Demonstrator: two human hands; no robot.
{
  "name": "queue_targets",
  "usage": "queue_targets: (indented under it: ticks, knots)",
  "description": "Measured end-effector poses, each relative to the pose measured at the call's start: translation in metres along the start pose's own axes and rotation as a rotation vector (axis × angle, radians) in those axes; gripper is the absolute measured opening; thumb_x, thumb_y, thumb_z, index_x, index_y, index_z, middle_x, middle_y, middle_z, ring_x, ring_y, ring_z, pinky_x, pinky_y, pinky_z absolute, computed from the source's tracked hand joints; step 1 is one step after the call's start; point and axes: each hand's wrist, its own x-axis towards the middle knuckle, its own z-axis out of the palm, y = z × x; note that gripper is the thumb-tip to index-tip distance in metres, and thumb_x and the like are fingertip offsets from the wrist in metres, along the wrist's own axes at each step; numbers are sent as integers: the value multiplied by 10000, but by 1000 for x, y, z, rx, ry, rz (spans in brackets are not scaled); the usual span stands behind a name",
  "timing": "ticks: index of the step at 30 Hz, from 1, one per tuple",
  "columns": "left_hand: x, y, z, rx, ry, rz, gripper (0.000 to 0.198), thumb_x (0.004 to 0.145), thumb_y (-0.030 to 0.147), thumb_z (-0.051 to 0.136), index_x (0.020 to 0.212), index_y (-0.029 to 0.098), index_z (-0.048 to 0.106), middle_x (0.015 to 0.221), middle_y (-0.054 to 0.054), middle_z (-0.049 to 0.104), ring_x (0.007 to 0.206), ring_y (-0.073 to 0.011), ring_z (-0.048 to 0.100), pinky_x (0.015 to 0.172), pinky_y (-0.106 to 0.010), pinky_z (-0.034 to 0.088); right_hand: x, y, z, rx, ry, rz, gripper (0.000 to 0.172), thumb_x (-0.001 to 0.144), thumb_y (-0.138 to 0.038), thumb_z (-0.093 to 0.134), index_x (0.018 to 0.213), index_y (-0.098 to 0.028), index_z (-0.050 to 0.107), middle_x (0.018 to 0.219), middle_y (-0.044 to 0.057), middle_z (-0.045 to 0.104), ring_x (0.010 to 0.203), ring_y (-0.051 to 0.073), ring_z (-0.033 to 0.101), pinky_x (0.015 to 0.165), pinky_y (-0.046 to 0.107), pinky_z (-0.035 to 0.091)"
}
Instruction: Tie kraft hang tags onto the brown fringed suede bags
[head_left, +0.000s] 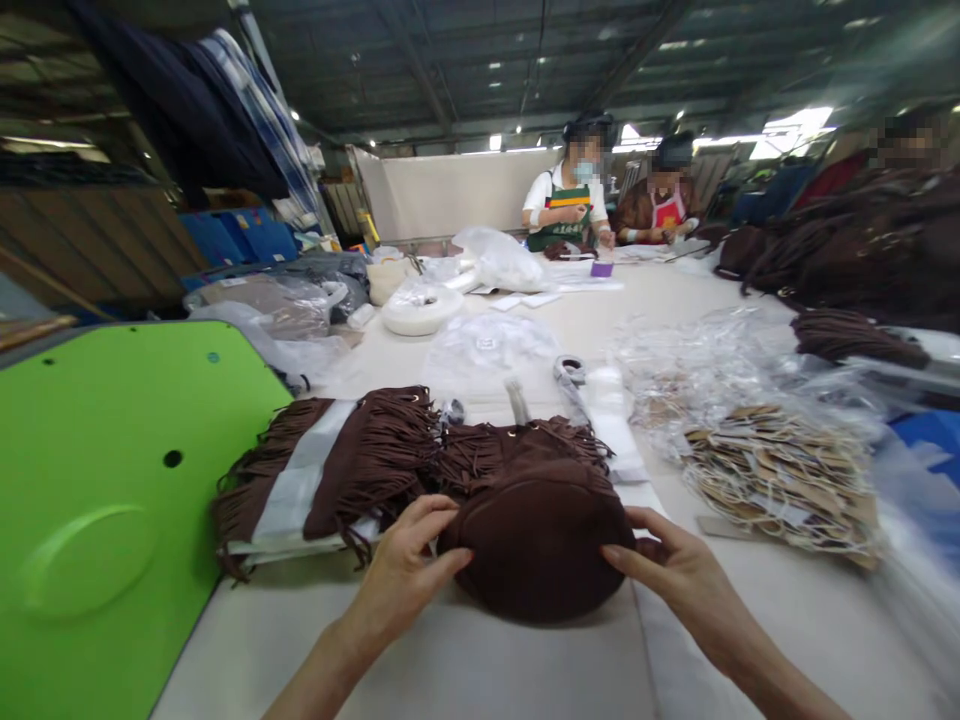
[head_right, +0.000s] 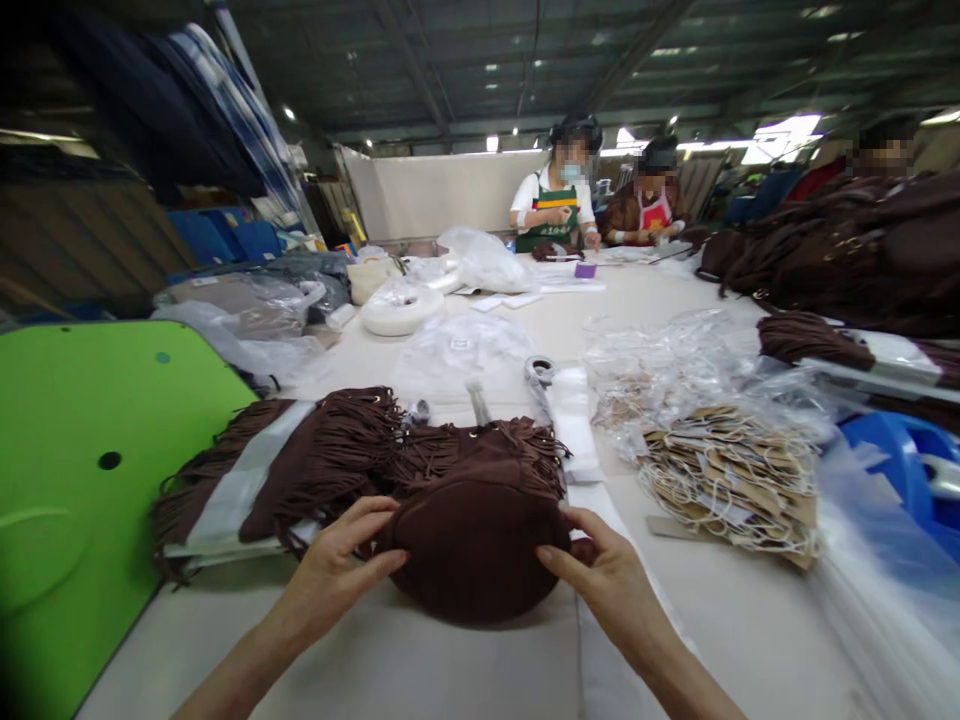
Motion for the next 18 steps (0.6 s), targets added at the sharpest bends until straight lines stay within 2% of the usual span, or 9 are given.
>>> queue_targets:
  ticks: [2,6,8,13,18]
  knots:
    - [2,0,0,-20,-14,25,215,731,291,610,923,205,649,945,-47,591,910,-202,534,834,-308,428,2,-1,2,-9,22,-11,472,597,-437,716,986,-185,630,706,-5,658,653,180,584,624,308,460]
    - [7,2,-4,-90,-91,6,253,718,255,577,960,212,634,843,-6,588,809,-176,528,750,-276,415,5,-4,5,102,48,-21,381,571,-359,737,904,-194,653,748,-2,671,732,192,589,687,315,455]
    - [10,0,-4,-128,-97,-9,209,698,223,563,893,202,636,801,10,573,763,-156,515,704,-250,399,7,-3,5,180,26,-18,336,556,-311,742,867,-203,673,784,0,688,761,189,590,710,303,452]
    - [13,-16,5,-120,-20,14,56,660,173,516,633,174,565,629,29,470,628,-122,454,585,-223,346,11,13,7,248,38,4,151,544,-218,710,692,-195,685,679,-15,663,712,173,562,685,275,424]
    - [9,-25,13,-72,35,116,92,721,161,494,648,183,545,730,-1,518,726,-133,504,671,-236,388,13,25,7,197,-10,-129,149,624,-226,675,772,-214,685,833,3,650,885,208,556,828,315,405]
